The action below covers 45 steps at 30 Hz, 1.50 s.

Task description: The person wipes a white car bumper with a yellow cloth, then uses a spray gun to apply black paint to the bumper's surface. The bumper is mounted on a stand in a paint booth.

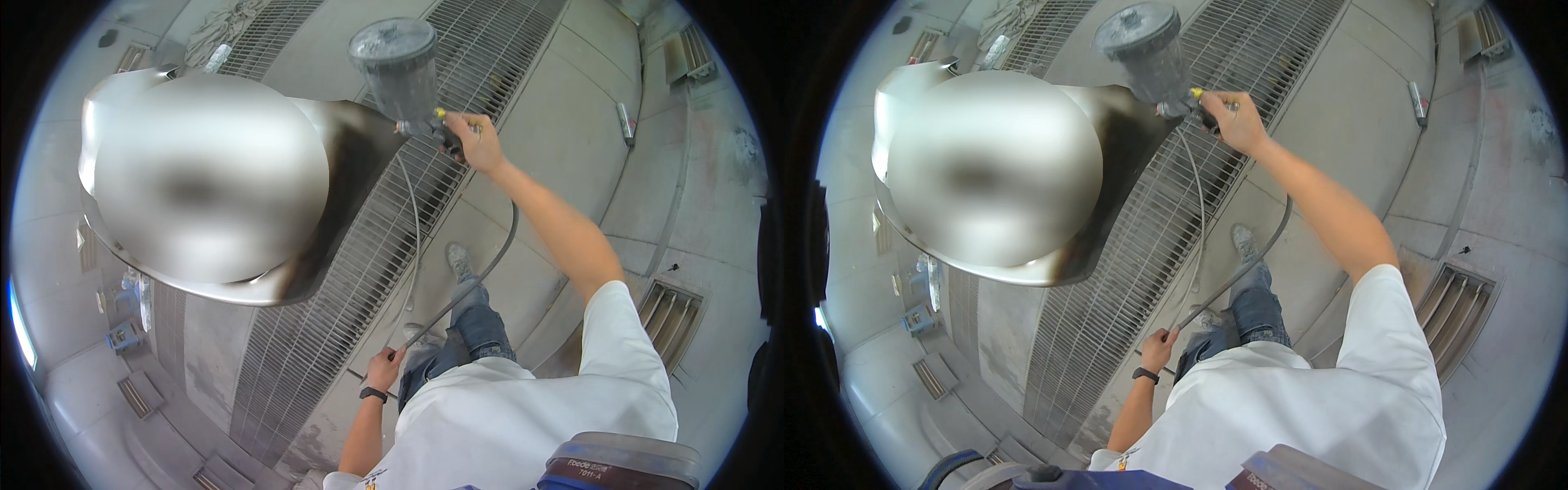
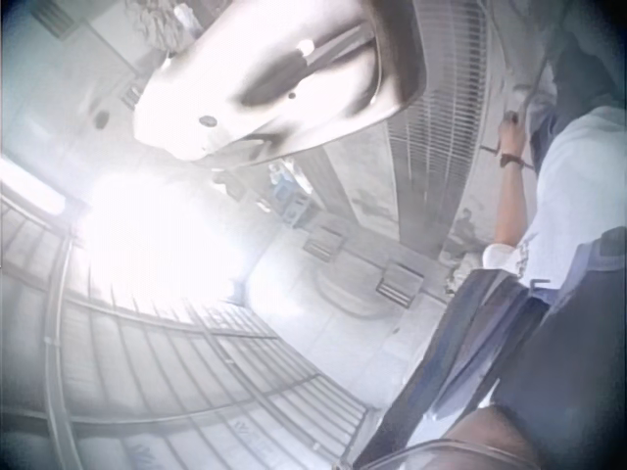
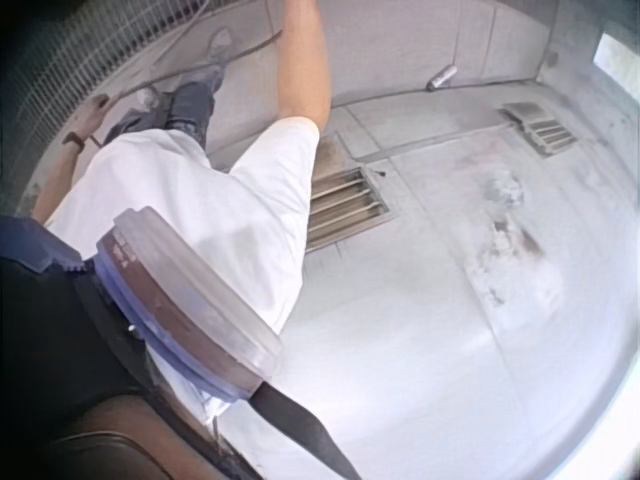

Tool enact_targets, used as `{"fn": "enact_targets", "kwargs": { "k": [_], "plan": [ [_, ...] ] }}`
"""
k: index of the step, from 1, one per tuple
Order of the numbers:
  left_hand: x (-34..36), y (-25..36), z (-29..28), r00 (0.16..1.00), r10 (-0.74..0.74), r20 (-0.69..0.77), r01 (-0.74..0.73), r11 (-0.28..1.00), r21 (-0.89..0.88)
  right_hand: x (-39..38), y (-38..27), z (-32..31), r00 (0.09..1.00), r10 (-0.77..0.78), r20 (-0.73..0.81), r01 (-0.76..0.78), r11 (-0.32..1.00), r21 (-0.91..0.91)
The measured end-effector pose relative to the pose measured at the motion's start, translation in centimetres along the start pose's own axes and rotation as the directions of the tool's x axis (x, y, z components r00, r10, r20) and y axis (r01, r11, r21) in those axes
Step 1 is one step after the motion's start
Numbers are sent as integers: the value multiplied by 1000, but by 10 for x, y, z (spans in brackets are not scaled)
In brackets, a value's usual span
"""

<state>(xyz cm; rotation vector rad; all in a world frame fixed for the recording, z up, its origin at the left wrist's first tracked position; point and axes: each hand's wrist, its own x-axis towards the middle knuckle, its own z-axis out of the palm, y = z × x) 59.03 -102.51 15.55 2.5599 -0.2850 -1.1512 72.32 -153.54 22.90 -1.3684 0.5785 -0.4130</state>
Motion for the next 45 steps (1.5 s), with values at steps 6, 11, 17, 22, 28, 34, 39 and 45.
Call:
{"fn": "enact_targets", "kwargs": {
  "k": [6,11,17,22,28,34,39,45],
  "plan": [
    [2,29,-6,1000,20,-3,-20,996,-88,74,-28,0,998,-56,-6,55,989,-136],
    [-6,-5,-6,998,-3,-65,-8,988,-157,69,-32,49,927,-336,-164,228,856,-463],
    [-35,-127,0,998,-34,-55,26,990,-140,-57,-33,109,979,-192,-62,163,934,-317],
    [-80,-245,13,995,-48,-84,39,993,-110,-200,-23,187,988,-150,-46,136,966,-219],
    [-120,-363,39,991,-113,-74,102,985,-139,-309,-4,289,986,-152,62,162,960,-228],
    [-139,-395,72,977,-193,-86,181,975,-127,-334,-8,363,947,-91,307,197,922,-334],
    [-129,-362,71,983,-167,-75,153,974,-165,-294,-11,342,914,-150,378,244,946,-215],
    [-83,-273,52,990,-95,-106,80,987,-137,-207,-22,252,976,6,217,38,979,-199]
  ]
}}
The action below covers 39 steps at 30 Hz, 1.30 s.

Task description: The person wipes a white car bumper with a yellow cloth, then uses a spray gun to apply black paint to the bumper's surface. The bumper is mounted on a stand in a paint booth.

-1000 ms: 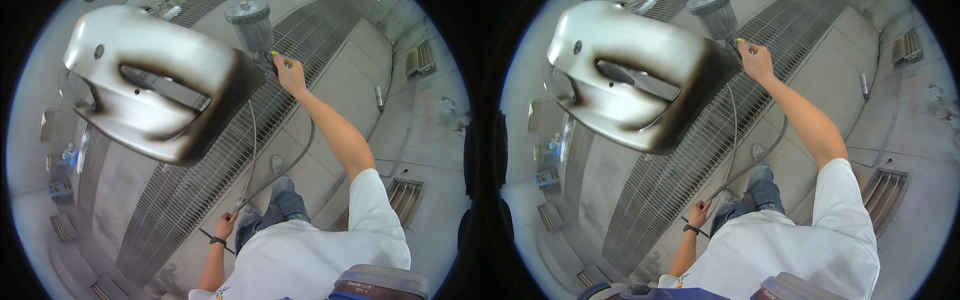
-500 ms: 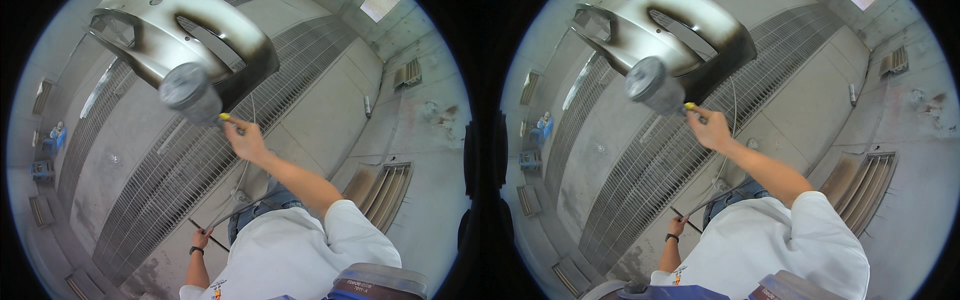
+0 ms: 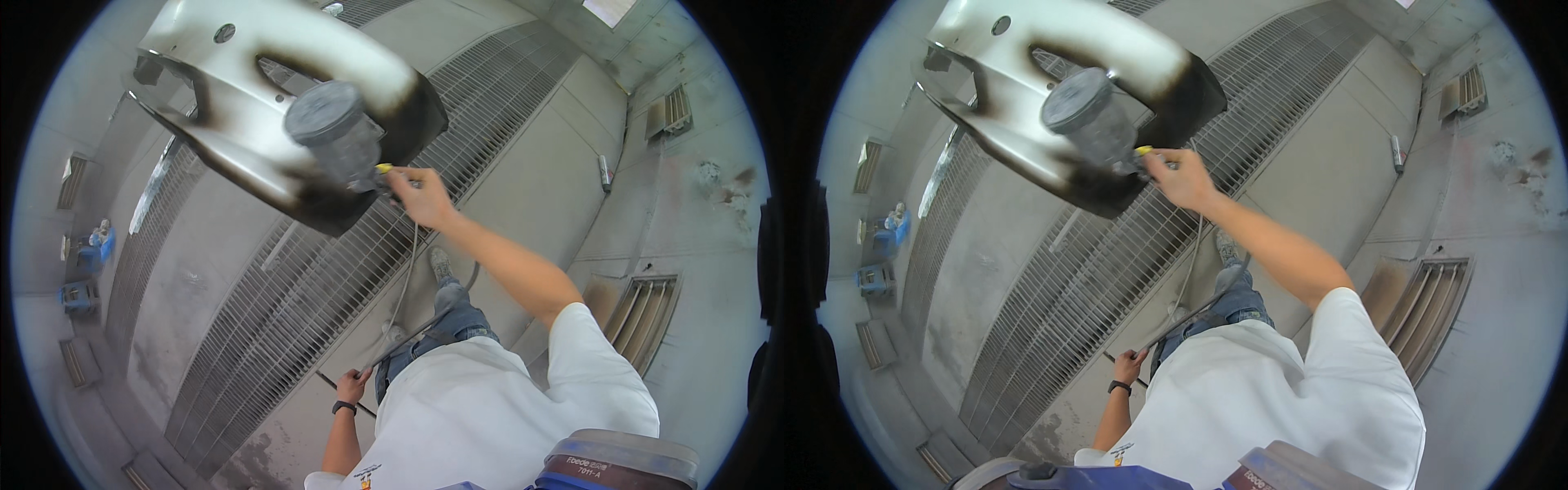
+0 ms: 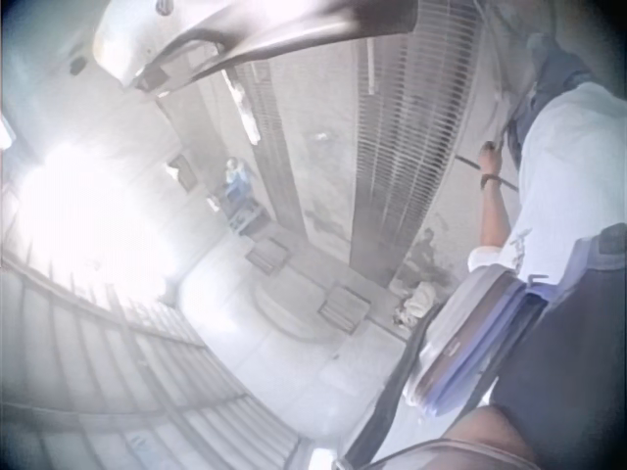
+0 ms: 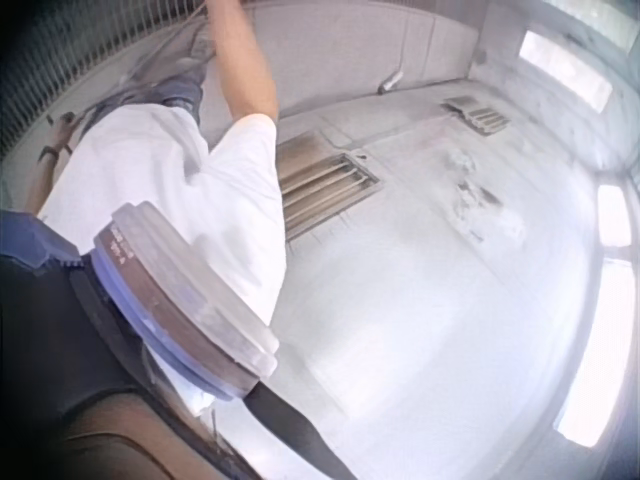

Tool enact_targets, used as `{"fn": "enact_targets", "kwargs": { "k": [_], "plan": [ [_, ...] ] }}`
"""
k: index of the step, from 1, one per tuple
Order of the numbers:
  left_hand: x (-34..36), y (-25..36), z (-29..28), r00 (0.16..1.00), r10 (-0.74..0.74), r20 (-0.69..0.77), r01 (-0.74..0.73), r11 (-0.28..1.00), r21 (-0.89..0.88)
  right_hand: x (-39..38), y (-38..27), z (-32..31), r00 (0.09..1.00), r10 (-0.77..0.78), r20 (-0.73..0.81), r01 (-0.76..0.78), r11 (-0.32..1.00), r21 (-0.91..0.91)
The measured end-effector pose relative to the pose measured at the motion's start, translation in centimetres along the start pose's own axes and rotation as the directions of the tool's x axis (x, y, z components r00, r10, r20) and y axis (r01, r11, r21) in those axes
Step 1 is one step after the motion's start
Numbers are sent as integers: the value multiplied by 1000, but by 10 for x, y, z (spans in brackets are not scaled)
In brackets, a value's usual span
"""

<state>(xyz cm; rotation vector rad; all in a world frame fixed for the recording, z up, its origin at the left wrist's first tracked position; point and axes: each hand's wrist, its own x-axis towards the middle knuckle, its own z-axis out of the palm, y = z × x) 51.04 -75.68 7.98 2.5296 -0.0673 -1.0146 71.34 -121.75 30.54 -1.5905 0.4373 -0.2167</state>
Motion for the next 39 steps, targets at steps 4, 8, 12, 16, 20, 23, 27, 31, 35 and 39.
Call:
{"fn": "enact_targets", "kwargs": {
  "k": [4,8,12,16,20,23,27,31,35,39],
  "plan": [
    [32,89,-8,997,29,71,-31,999,28,47,-3,-93,998,-56,-20,57,997,58],
    [57,183,-13,992,72,108,-77,996,48,102,-11,-170,996,-9,-93,11,1000,23],
    [73,253,-17,986,106,131,-112,993,42,158,-17,-235,998,1,-62,1,1000,30],
    [75,292,-22,979,155,131,-155,988,-4,208,-19,-267,990,46,-136,-43,999,21],
    [74,298,-25,982,172,83,-165,983,-82,246,-22,-266,973,64,-222,-76,996,-48],
    [74,279,-27,990,137,46,-130,984,-119,249,-26,-239,908,-164,-386,20,936,-351],
    [75,221,-39,992,123,22,-121,990,-79,200,-48,-188,913,-120,-389,-13,947,-321],
    [67,139,-47,988,151,45,-148,988,-52,113,-75,-119,954,-43,-296,-28,972,-232],
    [50,53,-48,987,149,62,-146,988,-42,32,-87,-34,974,-93,-205,50,978,-204],
    [34,-17,-42,991,82,107,-77,996,-51,-30,-87,43,993,-55,-101,35,981,-188]
  ]
}}
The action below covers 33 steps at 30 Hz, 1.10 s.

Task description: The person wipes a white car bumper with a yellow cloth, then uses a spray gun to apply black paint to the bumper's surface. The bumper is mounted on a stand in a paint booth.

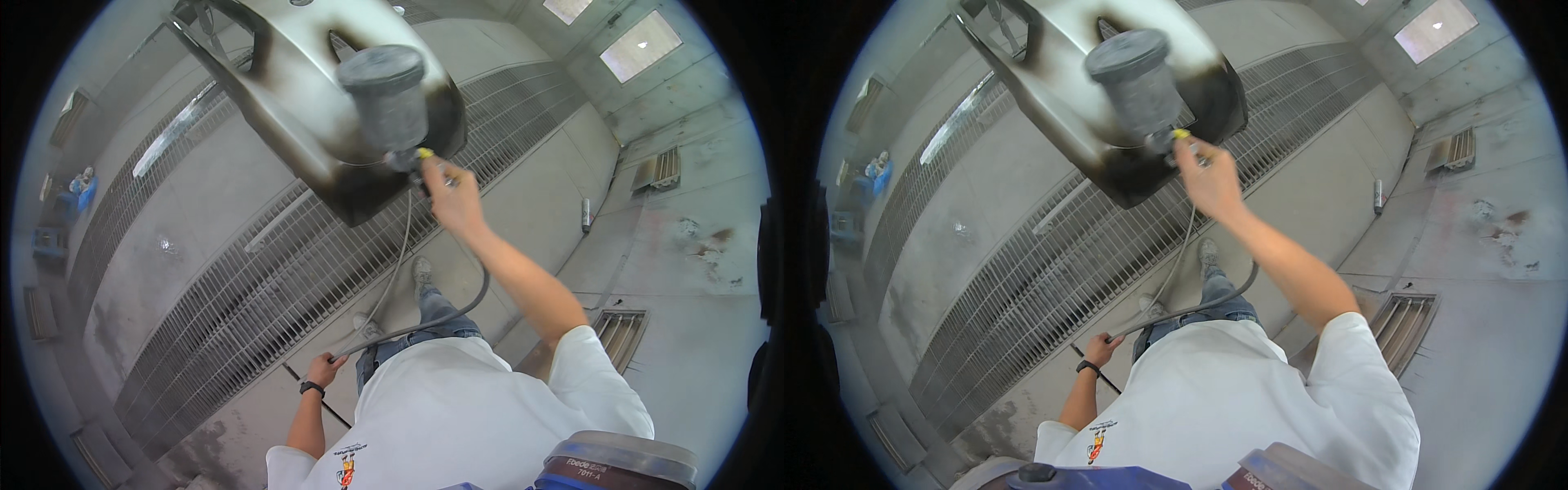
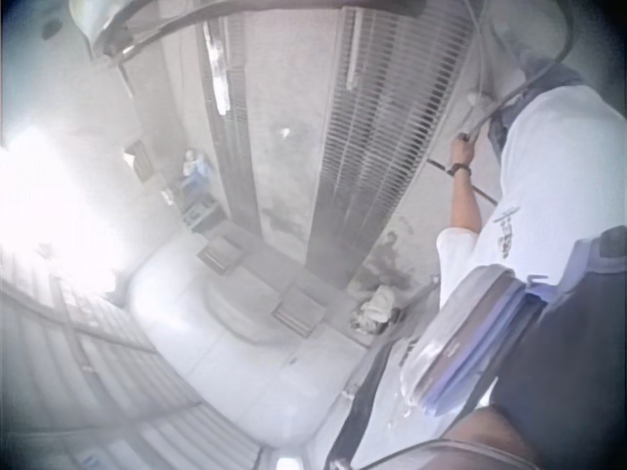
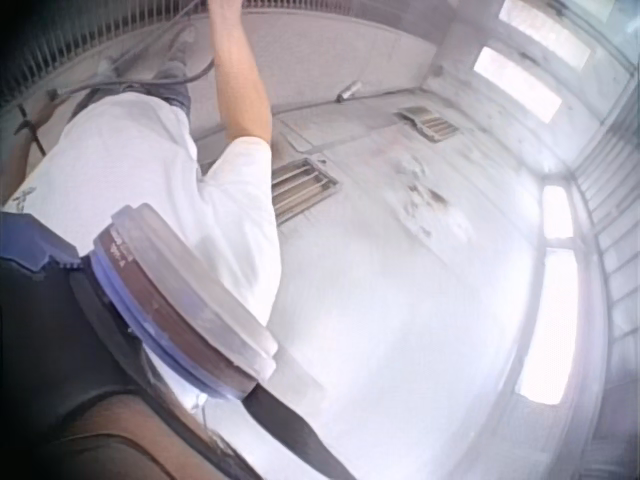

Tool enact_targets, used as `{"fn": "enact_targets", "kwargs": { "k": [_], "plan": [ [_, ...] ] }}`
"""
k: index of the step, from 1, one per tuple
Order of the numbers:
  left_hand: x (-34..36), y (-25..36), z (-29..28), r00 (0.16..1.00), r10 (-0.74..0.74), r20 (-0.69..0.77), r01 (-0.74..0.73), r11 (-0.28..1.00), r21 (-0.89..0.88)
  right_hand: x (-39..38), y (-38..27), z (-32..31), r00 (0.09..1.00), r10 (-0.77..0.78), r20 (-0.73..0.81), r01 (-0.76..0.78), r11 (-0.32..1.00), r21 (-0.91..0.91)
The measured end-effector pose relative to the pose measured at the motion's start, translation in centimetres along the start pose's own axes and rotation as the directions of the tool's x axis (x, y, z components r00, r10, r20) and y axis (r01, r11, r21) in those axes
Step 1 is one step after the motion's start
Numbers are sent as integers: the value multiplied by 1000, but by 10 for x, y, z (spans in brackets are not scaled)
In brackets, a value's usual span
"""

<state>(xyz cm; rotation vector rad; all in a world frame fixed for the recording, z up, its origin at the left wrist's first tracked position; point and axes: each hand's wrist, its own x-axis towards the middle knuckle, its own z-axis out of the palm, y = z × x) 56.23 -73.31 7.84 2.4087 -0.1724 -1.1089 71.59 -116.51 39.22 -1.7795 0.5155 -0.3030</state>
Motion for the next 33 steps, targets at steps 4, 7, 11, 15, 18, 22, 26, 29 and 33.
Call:
{"fn": "enact_targets", "kwargs": {
  "k": [4,7,11,15,18,22,26,29,33],
  "plan": [
    [-21,-53,19,998,-59,-21,59,998,-35,-48,-7,68,994,-111,16,112,993,-39],
    [-34,-76,37,990,-138,-14,137,988,-76,-62,-12,107,989,-90,120,108,981,-162],
    [-41,-85,49,985,-171,-10,170,982,-87,-50,-13,134,966,-146,214,166,983,-78],
    [-36,-67,46,990,-140,-33,137,987,-86,-20,-4,115,964,-201,172,203,979,6],
    [-22,-35,39,991,-128,-31,125,988,-93,12,4,74,986,-117,115,110,992,65],
    [6,27,30,996,-89,-15,88,995,-52,57,7,9,994,79,74,-89,985,151],
    [33,99,19,997,-78,-9,78,997,16,105,9,-66,994,78,81,-83,995,58],
    [51,153,15,999,24,-41,-25,1000,-17,146,15,-114,993,109,38,-110,994,24],
    [70,210,5,1000,24,3,-25,999,21,203,22,-167,989,147,2,-146,988,51]
  ]
}}
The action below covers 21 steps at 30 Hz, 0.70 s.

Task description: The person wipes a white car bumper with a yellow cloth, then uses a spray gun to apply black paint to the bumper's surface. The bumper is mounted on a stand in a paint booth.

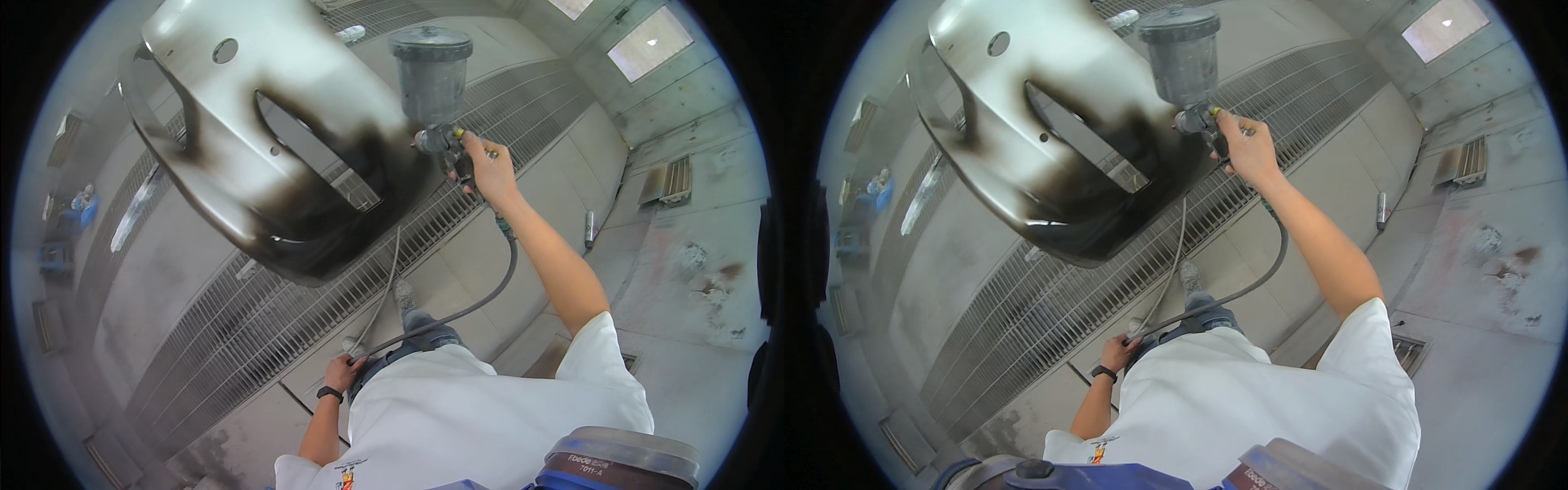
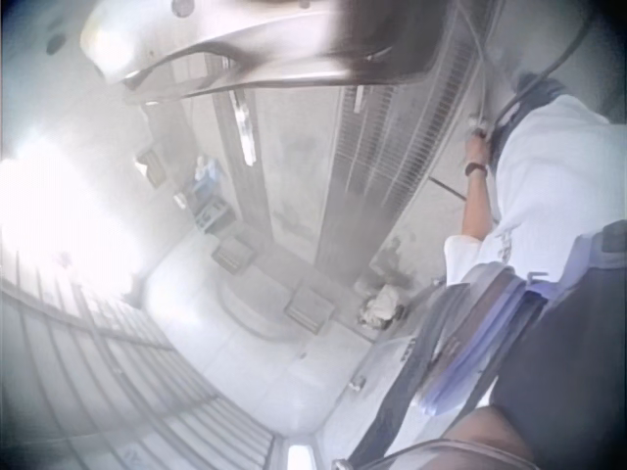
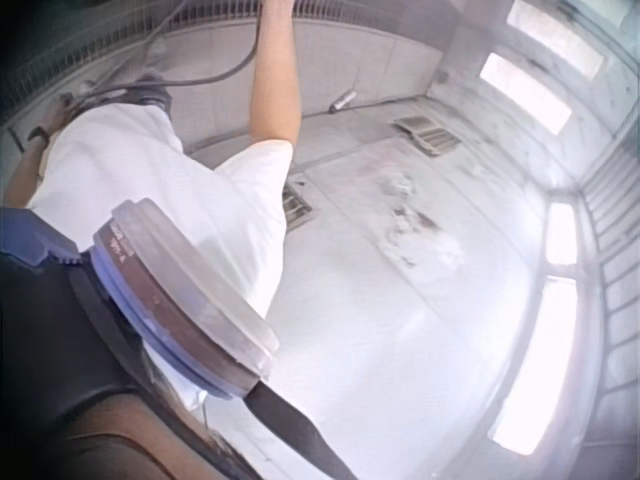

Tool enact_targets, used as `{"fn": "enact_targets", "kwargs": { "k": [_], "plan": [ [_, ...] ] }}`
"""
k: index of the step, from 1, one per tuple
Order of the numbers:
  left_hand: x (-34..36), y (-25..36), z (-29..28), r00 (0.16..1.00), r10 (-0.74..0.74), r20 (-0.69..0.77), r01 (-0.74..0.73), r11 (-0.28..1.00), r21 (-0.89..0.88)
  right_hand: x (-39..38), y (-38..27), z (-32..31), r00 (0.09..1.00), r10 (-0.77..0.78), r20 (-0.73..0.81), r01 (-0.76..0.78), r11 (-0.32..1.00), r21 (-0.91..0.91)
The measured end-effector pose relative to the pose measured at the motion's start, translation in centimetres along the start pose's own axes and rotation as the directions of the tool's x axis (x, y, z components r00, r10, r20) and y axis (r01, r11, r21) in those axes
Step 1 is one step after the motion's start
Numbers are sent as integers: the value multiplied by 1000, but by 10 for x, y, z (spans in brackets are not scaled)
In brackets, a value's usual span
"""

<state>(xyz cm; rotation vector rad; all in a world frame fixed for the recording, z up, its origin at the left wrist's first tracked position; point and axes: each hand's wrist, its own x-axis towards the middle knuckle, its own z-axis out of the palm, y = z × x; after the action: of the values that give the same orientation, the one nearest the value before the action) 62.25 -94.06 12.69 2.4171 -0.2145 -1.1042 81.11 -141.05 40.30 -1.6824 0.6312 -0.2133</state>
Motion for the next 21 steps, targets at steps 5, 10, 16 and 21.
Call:
{"fn": "enact_targets", "kwargs": {
  "k": [5,10,16,21],
  "plan": [
    [3,39,-11,1000,19,-18,-19,1000,5,48,-5,-43,1000,-3,-25,4,999,37],
    [-3,42,-20,997,44,-59,-48,996,-78,86,-10,-41,986,-80,-147,85,996,24],
    [-21,-24,-43,997,40,-71,-46,996,-76,37,-27,19,963,-111,-247,66,980,-186],
    [-43,-122,-64,995,78,-64,-83,994,-77,-61,-50,92,994,-66,-83,60,995,-76]
  ]
}}
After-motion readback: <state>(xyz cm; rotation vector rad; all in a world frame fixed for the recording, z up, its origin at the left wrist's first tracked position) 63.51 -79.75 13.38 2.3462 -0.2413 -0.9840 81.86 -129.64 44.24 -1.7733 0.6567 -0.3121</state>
